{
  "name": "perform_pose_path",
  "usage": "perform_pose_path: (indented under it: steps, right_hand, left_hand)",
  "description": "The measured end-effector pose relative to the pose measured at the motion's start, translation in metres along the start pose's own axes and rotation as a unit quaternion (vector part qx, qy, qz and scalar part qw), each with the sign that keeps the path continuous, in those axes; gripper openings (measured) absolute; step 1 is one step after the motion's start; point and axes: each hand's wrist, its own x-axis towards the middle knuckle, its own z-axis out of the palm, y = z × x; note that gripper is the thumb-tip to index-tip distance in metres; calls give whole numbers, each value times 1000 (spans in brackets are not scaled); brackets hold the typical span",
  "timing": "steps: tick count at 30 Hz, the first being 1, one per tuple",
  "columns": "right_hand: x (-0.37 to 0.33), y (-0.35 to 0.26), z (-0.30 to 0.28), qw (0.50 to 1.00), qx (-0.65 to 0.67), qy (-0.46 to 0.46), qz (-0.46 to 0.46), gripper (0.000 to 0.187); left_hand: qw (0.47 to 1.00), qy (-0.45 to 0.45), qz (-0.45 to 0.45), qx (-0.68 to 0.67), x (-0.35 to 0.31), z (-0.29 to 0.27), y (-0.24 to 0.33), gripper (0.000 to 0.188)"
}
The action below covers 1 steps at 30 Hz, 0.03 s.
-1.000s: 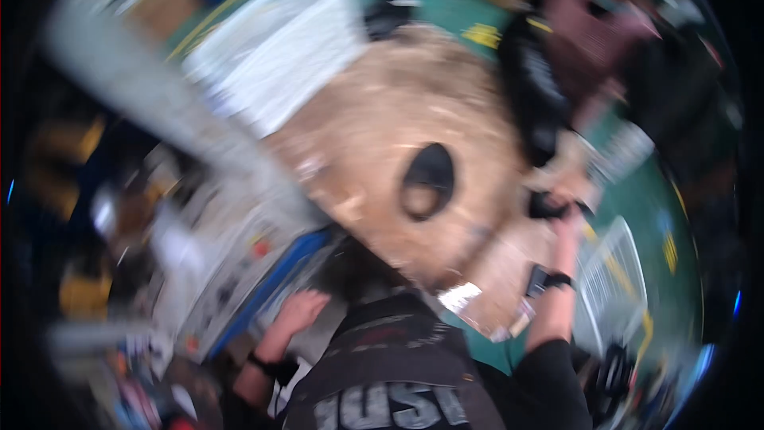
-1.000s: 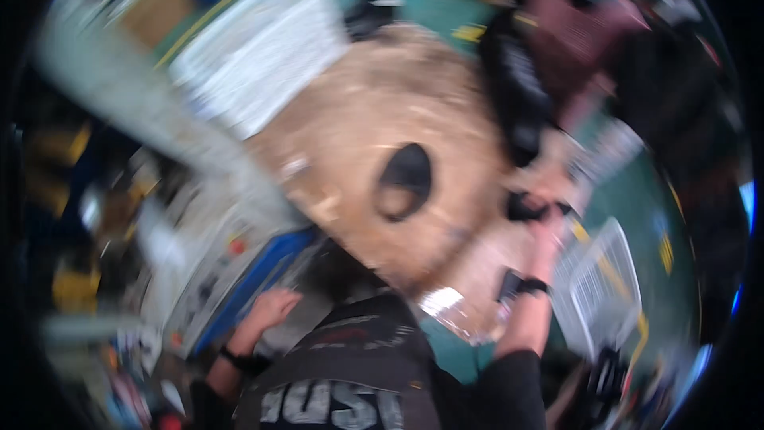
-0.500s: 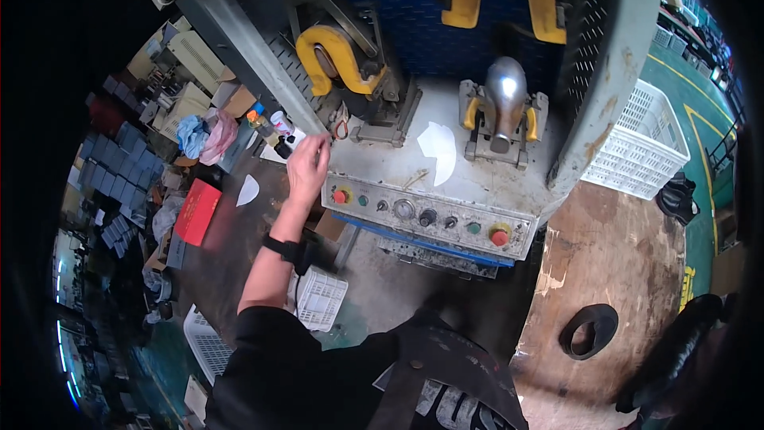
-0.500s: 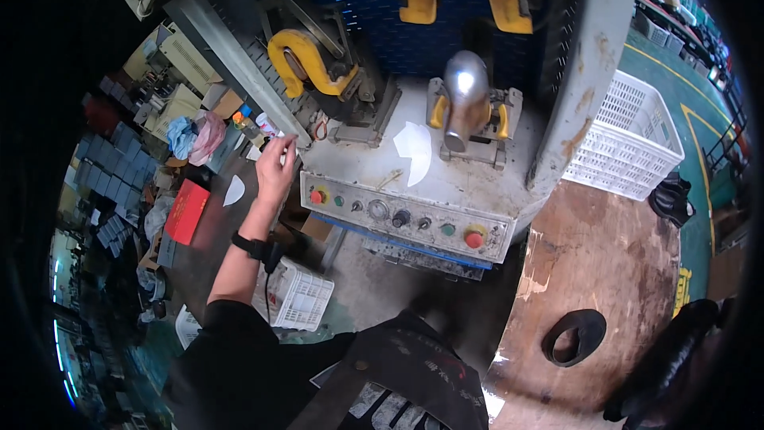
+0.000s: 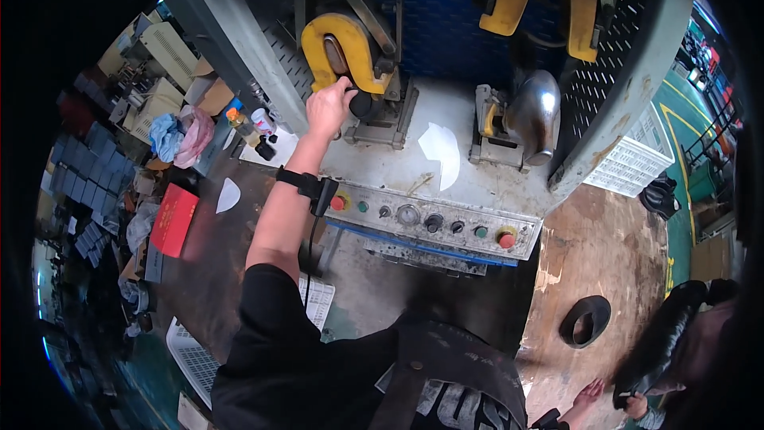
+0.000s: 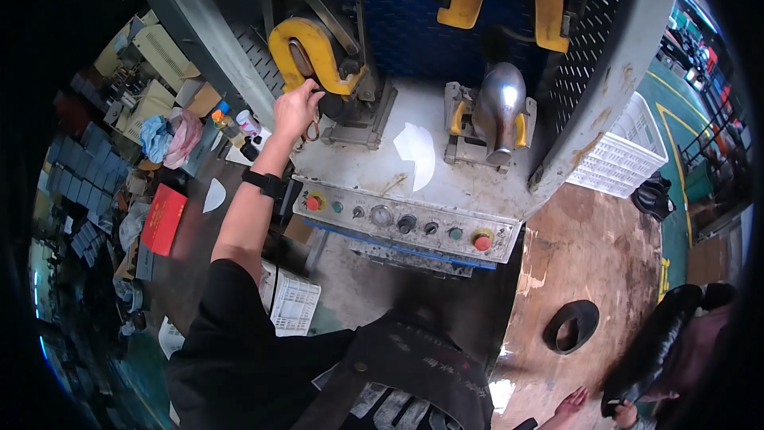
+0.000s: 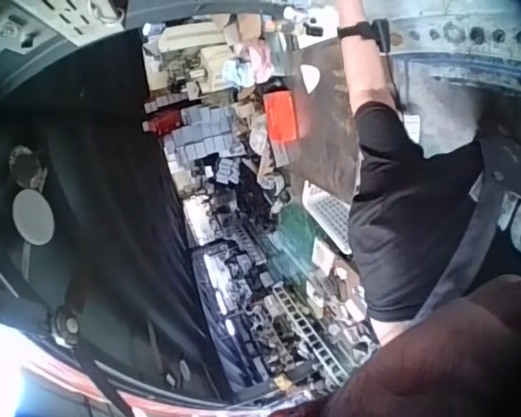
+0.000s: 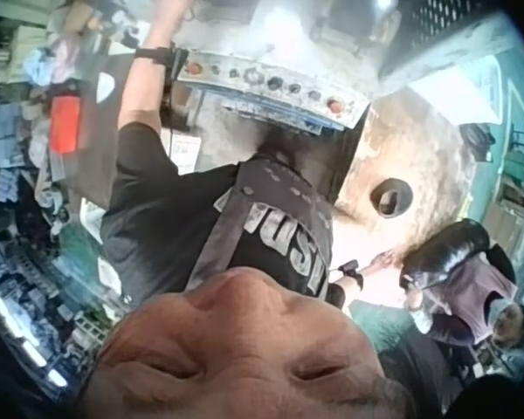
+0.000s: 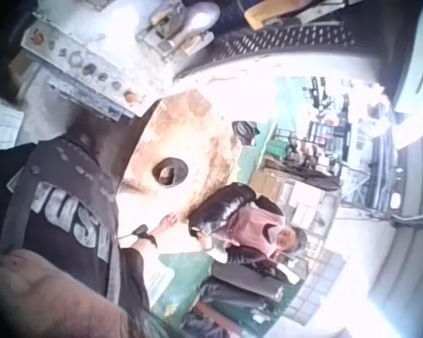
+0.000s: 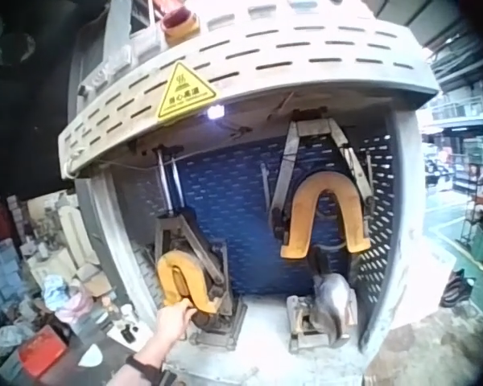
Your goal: Shaping the heel section of shoe uppers using a specialized industrial molding machine in a factory.
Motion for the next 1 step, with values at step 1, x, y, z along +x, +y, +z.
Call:
perform_pose_path:
  steps: [1]
  right_hand:
    - [-2, -3, -11, 1000, -2, 5, -4, 69]
  left_hand:
    - [1000, -5, 0, -8, 2, 1, -1, 15]
